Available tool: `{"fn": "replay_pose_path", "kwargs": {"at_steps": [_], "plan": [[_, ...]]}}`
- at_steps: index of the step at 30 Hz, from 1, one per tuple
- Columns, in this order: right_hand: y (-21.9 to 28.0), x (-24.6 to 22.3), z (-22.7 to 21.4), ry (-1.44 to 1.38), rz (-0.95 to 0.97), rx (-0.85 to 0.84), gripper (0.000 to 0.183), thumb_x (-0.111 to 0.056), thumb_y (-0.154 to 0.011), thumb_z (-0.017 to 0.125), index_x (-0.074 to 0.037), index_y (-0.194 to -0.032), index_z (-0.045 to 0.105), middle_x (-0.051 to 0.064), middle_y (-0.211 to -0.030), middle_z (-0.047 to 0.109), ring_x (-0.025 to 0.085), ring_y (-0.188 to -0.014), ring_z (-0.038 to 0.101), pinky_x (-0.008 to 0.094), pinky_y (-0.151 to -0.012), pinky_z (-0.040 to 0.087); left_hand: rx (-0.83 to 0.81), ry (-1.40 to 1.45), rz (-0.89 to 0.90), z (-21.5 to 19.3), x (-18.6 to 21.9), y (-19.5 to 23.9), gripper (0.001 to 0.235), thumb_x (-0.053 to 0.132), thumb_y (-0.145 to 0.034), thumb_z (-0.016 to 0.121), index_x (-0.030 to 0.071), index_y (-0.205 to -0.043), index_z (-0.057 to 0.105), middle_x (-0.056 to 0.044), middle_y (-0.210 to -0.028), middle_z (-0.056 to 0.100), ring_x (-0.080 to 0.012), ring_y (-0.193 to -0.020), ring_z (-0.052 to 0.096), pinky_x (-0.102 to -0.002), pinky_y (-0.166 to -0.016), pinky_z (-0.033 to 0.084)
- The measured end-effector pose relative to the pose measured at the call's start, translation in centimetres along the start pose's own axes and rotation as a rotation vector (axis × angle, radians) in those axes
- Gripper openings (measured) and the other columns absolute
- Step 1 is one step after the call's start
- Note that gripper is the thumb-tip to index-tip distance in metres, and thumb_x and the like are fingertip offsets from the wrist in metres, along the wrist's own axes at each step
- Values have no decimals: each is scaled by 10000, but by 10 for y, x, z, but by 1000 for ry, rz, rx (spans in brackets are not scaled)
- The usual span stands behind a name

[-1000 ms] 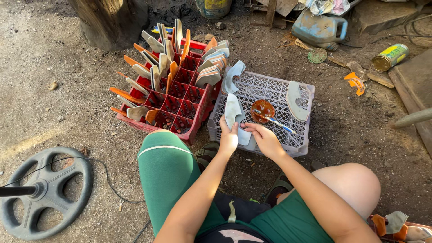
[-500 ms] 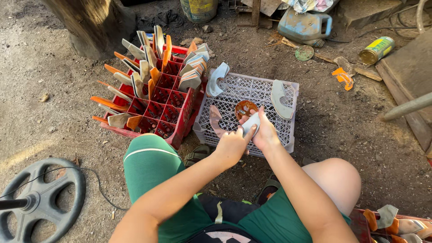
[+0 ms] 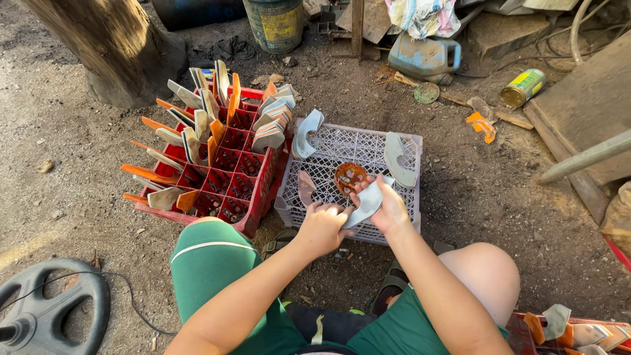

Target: The person sits on the ground and applies a reddish-brown paste to curved plastic parts using a small brush. They pick up parts from a red crate, apply the paste to both sides, and place them into a white crate. The process is repeated for multiple parts.

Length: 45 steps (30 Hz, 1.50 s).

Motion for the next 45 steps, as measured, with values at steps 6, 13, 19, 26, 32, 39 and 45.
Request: {"fn": "replay_pose_path", "kwargs": {"at_steps": [6,13,19,26,32,39,45], "plan": [[-4,15,-15,66,63,100,327,-387,-1084,416,-96,-1013,549,91,-970,648,280,-973,681,487,-908,582,12,-44,16,4,5,7,644,355,-772,831,44,-1297,624,-85,-1024,686,-280,-1022,669,-542,-991,415],[-13,9,-13,166,53,-49,357,-435,-1109,456,-110,-989,545,65,-894,638,267,-899,675,414,-739,589,-61,-4,-24,15,-1,5,628,441,-684,882,73,-1129,634,-108,-1010,683,-313,-1050,655,-539,-972,424],[-7,8,-12,226,35,41,370,-430,-1073,453,-75,-1050,556,75,-918,650,286,-927,687,422,-749,605,-46,38,-8,31,-4,4,601,357,-733,863,24,-1160,603,-146,-952,699,-350,-1026,676,-534,-908,489],[12,-16,11,668,-15,151,505,-435,-1086,436,-10,-1310,593,148,-1201,689,251,-1050,674,389,-844,563,-138,138,-120,41,-32,8,443,314,-799,825,28,-1055,603,-186,-913,704,-383,-911,694,-469,-770,569],[9,-40,4,638,-118,123,404,-321,-1023,522,-43,-1305,598,106,-1207,689,201,-1073,669,403,-876,549,-165,240,-303,23,-76,12,410,327,-804,799,48,-1054,632,-165,-984,711,-383,-960,684,-492,-824,536],[2,-60,-24,614,-198,142,229,-216,-1047,456,-30,-984,574,107,-988,650,222,-926,677,402,-819,560,-136,200,-368,22,-112,28,422,317,-808,802,49,-1082,625,-181,-1007,698,-398,-1002,658,-500,-844,522],[12,-45,-12,1091,-207,10,251,-167,-991,484,-5,-864,627,101,-832,690,194,-779,670,354,-772,565,-128,199,-380,10,-116,40,457,311,-773,824,42,-1083,623,-173,-1015,692,-398,-1012,650,-499,-854,519]]}}
Point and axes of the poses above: each hand's wrist, its own y-axis away from the middle knuckle, its own z-axis out of the palm, x = y × z, the point moved 10 cm from there along -y, towards the middle knuckle
